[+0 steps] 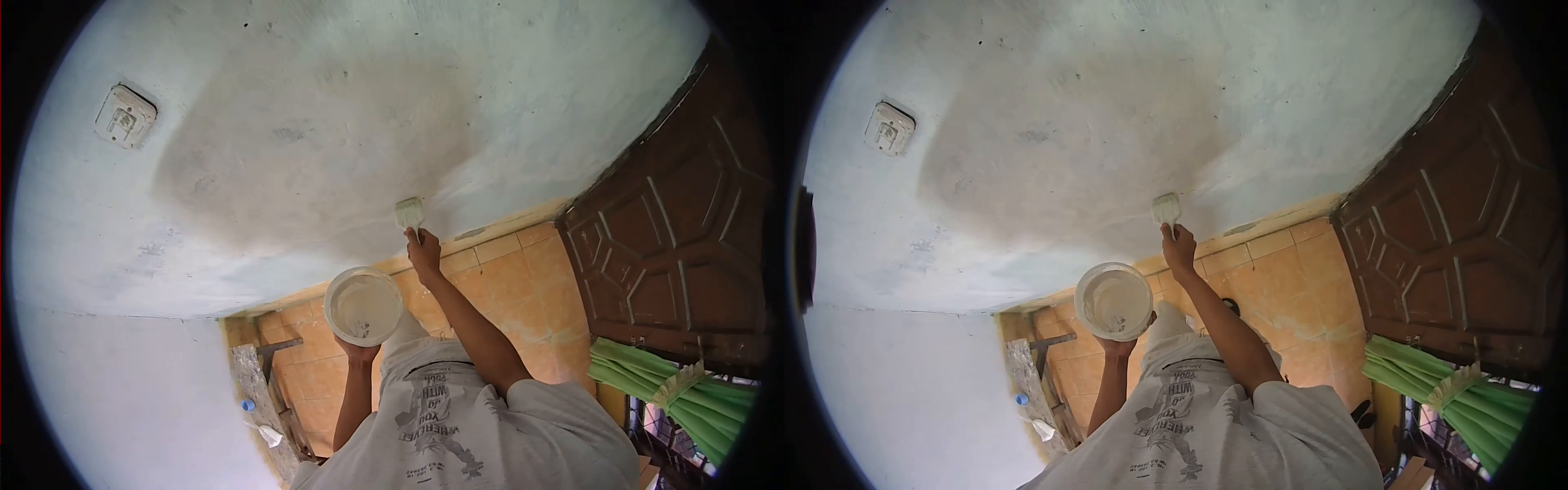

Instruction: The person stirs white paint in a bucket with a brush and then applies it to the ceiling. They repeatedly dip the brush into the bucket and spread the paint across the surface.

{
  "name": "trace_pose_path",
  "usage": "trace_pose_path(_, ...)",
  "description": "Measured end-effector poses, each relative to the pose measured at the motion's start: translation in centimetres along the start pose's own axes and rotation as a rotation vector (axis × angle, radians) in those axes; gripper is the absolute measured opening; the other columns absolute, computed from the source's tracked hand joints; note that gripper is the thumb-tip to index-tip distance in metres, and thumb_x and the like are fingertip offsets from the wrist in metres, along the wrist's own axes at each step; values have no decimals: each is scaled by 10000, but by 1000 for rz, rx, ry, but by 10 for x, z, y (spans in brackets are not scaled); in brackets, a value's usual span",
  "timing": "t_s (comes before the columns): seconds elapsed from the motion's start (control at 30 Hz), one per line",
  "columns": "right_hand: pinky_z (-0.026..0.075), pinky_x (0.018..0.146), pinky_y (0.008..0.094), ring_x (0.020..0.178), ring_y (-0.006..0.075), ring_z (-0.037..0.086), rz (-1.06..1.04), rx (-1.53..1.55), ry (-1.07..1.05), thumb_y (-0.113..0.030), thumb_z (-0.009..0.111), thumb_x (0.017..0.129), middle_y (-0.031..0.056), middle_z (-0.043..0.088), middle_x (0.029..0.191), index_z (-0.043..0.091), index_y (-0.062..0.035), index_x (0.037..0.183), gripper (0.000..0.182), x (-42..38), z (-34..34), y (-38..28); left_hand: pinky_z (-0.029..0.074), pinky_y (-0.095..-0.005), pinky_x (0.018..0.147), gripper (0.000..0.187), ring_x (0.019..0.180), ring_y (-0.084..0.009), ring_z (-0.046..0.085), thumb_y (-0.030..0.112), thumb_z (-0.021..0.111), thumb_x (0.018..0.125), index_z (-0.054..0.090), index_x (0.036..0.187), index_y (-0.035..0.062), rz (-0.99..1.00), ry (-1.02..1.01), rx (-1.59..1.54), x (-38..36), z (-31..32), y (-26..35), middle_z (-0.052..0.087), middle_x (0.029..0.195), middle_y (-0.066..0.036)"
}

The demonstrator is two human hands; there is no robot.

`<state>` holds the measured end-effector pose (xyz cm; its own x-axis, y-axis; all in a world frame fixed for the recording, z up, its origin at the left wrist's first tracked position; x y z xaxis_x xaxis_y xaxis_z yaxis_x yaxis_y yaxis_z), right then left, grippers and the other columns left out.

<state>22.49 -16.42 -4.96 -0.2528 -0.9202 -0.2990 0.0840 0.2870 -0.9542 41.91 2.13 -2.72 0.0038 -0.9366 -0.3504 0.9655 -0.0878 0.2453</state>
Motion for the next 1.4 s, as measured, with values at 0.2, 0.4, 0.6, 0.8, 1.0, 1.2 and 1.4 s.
trace_pose_path(0.2,402,502,306,516,86,490,124,-110,-80,-304,655,1049,-3,570,612,751,-18,992,307,-4,-21,38,456,-586,1149,716,1410,-351,512,630,444,1021,463,1558,157,1,-44,115,-5,1,-15,531,1541,-106)
trace_pose_path(0.4,408,506,304,518,96,496,45,-134,-183,-297,668,1034,5,578,614,752,3,993,314,18,-16,10,455,-580,1152,726,1415,-347,505,643,447,1016,462,1559,160,3,-65,119,2,2,-17,530,1542,-98)
trace_pose_path(0.6,419,508,305,528,106,515,250,-70,-146,-264,685,1003,28,595,629,751,-3,911,285,13,-22,-10,436,-577,1170,726,1435,-346,485,640,439,1021,454,1566,161,22,-117,125,6,-10,-6,509,1563,-96)
trace_pose_path(0.8,464,570,364,554,160,591,118,-33,-77,-277,711,976,66,647,616,725,7,785,342,19,-5,-22,429,-571,1177,722,1442,-346,478,634,429,1025,452,1567,158,60,-117,115,3,-8,5,504,1569,-95)
trace_pose_path(1.0,450,573,380,539,167,569,-18,-82,-82,-303,712,980,77,616,591,696,21,773,385,24,-8,-1,441,-566,1167,709,1427,-342,493,625,425,1031,463,1556,150,90,-61,124,5,-15,10,520,1550,-93)
trace_pose_path(1.2,481,612,362,608,159,615,-150,-357,-55,-319,682,1010,66,665,667,729,2,906,341,11,-18,30,450,-558,1159,709,1418,-334,503,619,436,1030,463,1554,142,76,-80,81,6,-10,3,530,1541,-91)
trace_pose_path(1.4,459,611,380,587,179,569,-234,-348,7,-324,671,1021,84,658,670,671,33,854,394,19,-21,18,458,-554,1151,703,1403,-333,517,619,432,1032,469,1550,144,104,-47,73,-7,-14,-11,538,1534,-85)
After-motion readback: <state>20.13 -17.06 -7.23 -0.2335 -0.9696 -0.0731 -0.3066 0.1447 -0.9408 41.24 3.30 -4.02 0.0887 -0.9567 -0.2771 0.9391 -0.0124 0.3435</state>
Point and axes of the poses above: each hand's wrist, its own x-axis towards the middle knuckle, its own z-axis out of the palm, y = z × x, the point moved 3 cm from there along x, towards the middle knuckle
